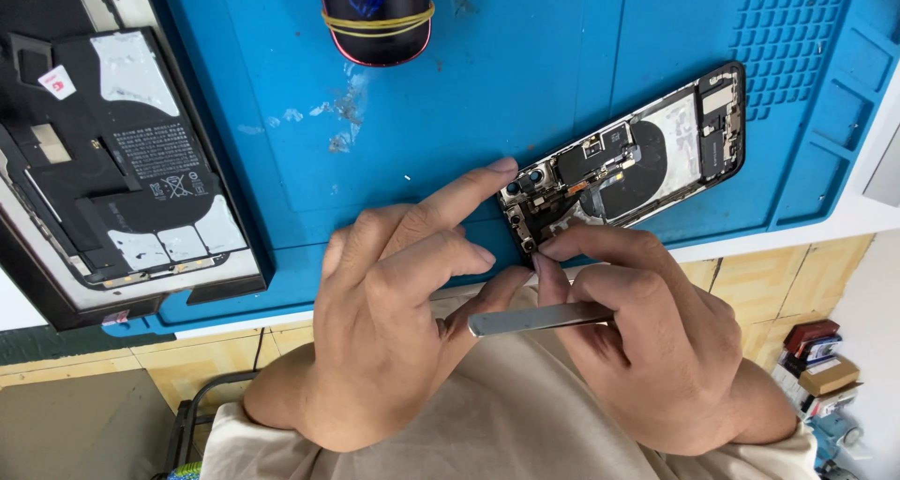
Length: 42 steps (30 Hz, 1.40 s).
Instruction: Repairing internal components of a smartphone using precision tools like tweezers and a screwdriver
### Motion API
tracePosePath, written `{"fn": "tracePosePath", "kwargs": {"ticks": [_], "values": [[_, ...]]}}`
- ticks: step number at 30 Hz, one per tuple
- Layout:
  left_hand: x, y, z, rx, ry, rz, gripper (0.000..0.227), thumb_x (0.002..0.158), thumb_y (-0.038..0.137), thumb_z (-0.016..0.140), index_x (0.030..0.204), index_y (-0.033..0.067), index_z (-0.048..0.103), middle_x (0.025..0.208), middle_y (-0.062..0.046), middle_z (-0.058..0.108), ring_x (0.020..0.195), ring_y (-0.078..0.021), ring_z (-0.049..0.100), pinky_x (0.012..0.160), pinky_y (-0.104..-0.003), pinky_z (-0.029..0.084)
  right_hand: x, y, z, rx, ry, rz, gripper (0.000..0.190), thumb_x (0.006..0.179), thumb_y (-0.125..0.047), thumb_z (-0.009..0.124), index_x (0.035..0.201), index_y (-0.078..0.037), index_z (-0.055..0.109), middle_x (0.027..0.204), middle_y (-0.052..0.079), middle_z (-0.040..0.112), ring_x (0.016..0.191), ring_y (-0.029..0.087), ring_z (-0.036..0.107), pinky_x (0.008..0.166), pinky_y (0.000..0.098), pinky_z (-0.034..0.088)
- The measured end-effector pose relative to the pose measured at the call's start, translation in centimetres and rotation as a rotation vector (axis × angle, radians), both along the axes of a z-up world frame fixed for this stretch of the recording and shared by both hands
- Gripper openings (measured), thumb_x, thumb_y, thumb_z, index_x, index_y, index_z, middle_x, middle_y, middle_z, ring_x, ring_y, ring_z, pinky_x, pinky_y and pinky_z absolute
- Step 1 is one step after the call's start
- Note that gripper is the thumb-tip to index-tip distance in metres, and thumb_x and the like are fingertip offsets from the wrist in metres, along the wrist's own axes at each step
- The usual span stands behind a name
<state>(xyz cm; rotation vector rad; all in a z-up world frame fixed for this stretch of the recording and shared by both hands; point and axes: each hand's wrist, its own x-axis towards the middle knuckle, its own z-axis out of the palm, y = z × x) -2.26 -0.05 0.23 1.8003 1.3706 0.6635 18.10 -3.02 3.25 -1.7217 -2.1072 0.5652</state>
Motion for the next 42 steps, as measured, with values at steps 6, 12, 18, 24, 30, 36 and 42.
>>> {"fn": "tracePosePath", "kwargs": {"ticks": [6,12,18,24,30,36,42], "values": [[-0.3,0.8,0.9,-0.152,0.03,-0.063,0.026,0.107,0.037,0.083,0.102,0.0239,0.062,0.164,0.008,0.072,0.116,-0.0236,0.069,0.095,-0.046,0.042,-0.6,-0.8,-0.1,0.018,-0.017,-0.08,0.039,0.108,-0.006,0.09,0.099,-0.004,0.052,0.115,0.015,0.084,0.087,0.021,0.081,0.06,0.0312,0.045],[0.3,1.2,1.3,-0.229,0.097,-0.109,0.021,0.104,0.049,0.078,0.095,0.0311,0.072,0.169,0.011,0.065,0.115,-0.0261,0.065,0.093,-0.048,0.04,-1.4,-1.4,-0.3,0.035,-0.017,-0.183,0.04,0.108,-0.003,0.09,0.098,-0.004,0.052,0.112,0.015,0.085,0.086,0.021,0.082,0.059,0.0334,0.045],[0.5,0.3,0.5,-0.094,0.11,-0.061,0.031,0.103,0.035,0.094,0.098,0.0285,0.064,0.166,0.009,0.069,0.108,-0.0203,0.066,0.094,-0.044,0.041,-1.9,-1.3,-0.6,0.04,0.093,-0.246,0.042,0.101,0.001,0.093,0.094,-0.002,0.052,0.107,0.021,0.083,0.078,0.018,0.079,0.06,0.028,0.047],[0.6,0.2,0.2,-0.037,0.089,-0.038,0.039,0.101,0.033,0.098,0.107,0.0263,0.06,0.163,0.005,0.073,0.109,-0.0218,0.069,0.095,-0.043,0.042,-1.4,-1.9,-0.1,-0.027,0.047,-0.27,0.042,0.104,-0.008,0.093,0.097,-0.008,0.052,0.115,0.009,0.084,0.065,0.008,0.066,0.058,0.0253,0.041],[0.6,0.0,0.3,-0.065,0.087,-0.026,0.041,0.099,0.033,0.099,0.107,0.0254,0.06,0.165,0.007,0.071,0.111,-0.0214,0.067,0.097,-0.043,0.042,-2.8,-1.5,1.0,-0.001,0.019,-0.357,0.042,0.104,-0.006,0.096,0.094,-0.006,0.054,0.112,0.009,0.085,0.061,0.009,0.06,0.061,0.025,0.039],[0.5,0.0,0.4,-0.106,0.05,-0.019,0.038,0.098,0.032,0.098,0.104,0.0229,0.062,0.167,0.007,0.07,0.118,-0.0226,0.07,0.098,-0.045,0.043,-2.0,-1.4,1.7,-0.054,0.092,-0.336,0.044,0.101,-0.007,0.094,0.096,-0.004,0.05,0.108,0.012,0.086,0.075,0.01,0.075,0.059,0.0228,0.045],[-0.1,-0.8,0.6,-0.082,-0.059,-0.004,0.038,0.097,0.033,0.101,0.098,0.0186,0.066,0.167,-0.003,0.068,0.126,-0.0238,0.075,0.104,-0.046,0.045,-1.8,-1.8,1.7,-0.044,0.11,-0.366,0.047,0.102,0.005,0.09,0.095,-0.007,0.045,0.11,0.004,0.084,0.053,0.007,0.039,0.055,0.0222,0.033]]}}
